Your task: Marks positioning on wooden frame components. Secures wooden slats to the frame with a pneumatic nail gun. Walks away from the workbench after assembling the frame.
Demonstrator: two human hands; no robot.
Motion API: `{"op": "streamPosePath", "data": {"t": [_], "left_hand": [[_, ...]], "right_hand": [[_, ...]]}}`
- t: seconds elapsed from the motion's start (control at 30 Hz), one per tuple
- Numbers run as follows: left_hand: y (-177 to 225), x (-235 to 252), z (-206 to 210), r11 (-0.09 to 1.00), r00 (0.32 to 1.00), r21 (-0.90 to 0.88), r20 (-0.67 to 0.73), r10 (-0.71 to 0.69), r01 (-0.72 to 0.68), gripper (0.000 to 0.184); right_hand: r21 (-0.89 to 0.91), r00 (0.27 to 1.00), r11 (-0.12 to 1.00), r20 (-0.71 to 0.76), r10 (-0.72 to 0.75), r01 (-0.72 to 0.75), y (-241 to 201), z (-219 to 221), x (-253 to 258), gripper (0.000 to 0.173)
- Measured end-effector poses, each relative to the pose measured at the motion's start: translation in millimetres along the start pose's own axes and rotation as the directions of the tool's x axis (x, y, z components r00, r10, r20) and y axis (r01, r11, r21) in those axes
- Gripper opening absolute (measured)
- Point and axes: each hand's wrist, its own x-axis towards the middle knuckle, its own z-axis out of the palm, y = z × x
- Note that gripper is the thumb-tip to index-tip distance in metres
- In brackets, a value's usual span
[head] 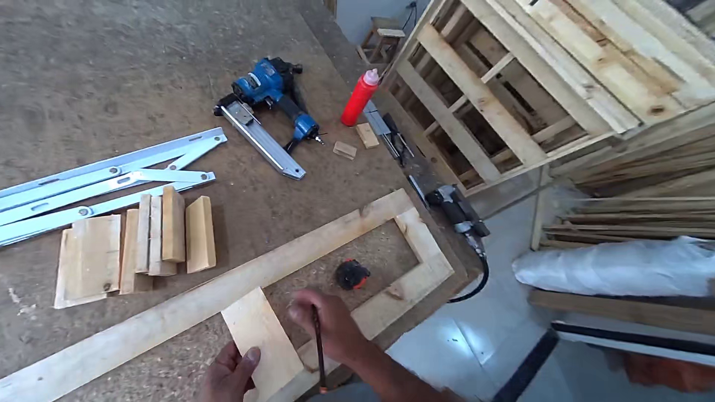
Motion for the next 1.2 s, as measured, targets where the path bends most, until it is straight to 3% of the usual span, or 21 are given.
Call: {"op": "streamPosePath", "data": {"t": [0.07, 0.17, 0.23, 0.3, 0.4, 0.47, 0.6, 0.7, 0.83, 0.93, 1.0, 1.1, 1.2], "left_hand": [[-11, 0, 10, 0.997, 0.999, 0.075, -0.044, 0.003, 0.001, 0.019], [-31, -8, 31, 0.992, 0.983, 0.128, -0.18, 0.02, 0.003, 0.023], [-40, -10, 52, 0.991, 0.963, 0.129, -0.27, 0.019, 0.017, 0.021], [-49, -9, 75, 0.994, 0.945, 0.108, -0.328, 0.004, 0.033, 0.022], [-57, 6, 105, 0.994, 0.941, 0.105, -0.338, 0.03, 0.006, 0.026], [-56, 23, 122, 0.983, 0.956, 0.183, -0.285, 0.062, -0.009, 0.033], [-42, 57, 154, 0.959, 0.981, 0.28, -0.192, 0.02, 0.036, 0.029], [-44, 79, 165, 0.959, 0.986, 0.268, -0.161, -0.044, 0.086, 0.028], [-40, 99, 182, 0.971, 0.992, 0.213, -0.08, -0.096, 0.112, 0.026], [-40, 110, 203, 0.972, 0.991, 0.19, -0.035, -0.132, 0.136, 0.024], [-43, 116, 219, 0.97, 0.986, 0.177, -0.016, -0.164, 0.164, 0.024], [-49, 124, 238, 0.969, 0.978, 0.132, -0.012, -0.209, 0.208, 0.026], [-53, 129, 246, 0.97, 0.978, 0.126, -0.014, -0.206, 0.206, 0.026]], "right_hand": [[-0.284, 0.981, 0.947, -0.158, 0.11, -0.152, 35, -32, 15, 0.062], [-0.496, 0.98, 0.85, -0.005, 0.201, -0.177, 93, -60, 37, 0.084], [-0.533, 0.975, 0.845, 0.163, 0.154, -0.044, 118, -68, 45, 0.074], [-0.507, 0.971, 0.86, 0.226, 0.077, 0.049, 133, -77, 52, 0.063], [-0.475, 0.975, 0.851, 0.112, -0.192, 0.223, 143, -99, 76, 0.059], [-0.503, 0.941, 0.813, 0.003, -0.338, 0.294, 138, -122, 120, 0.06], [-0.574, 0.949, 0.784, -0.036, -0.314, 0.238, 129, -156, 215, 0.062], [-0.602, 0.952, 0.757, 0.016, -0.307, 0.254, 134, -161, 241, 0.057], [-0.449, 0.897, 0.819, -0.082, -0.435, 0.357, 136, -167, 167, 0.041], [-0.276, 0.956, 0.918, 0.015, -0.292, 0.285, 167, -161, 80, 0.033], [-0.192, 0.987, 0.971, 0.107, -0.122, 0.141, 195, -155, 37, 0.036], [-0.117, 0.973, 0.99, 0.206, 0.101, -0.078, 214, -153, 8, 0.051], [-0.098, 0.968, 0.988, 0.209, 0.136, -0.118, 217, -153, 3, 0.057]]}}
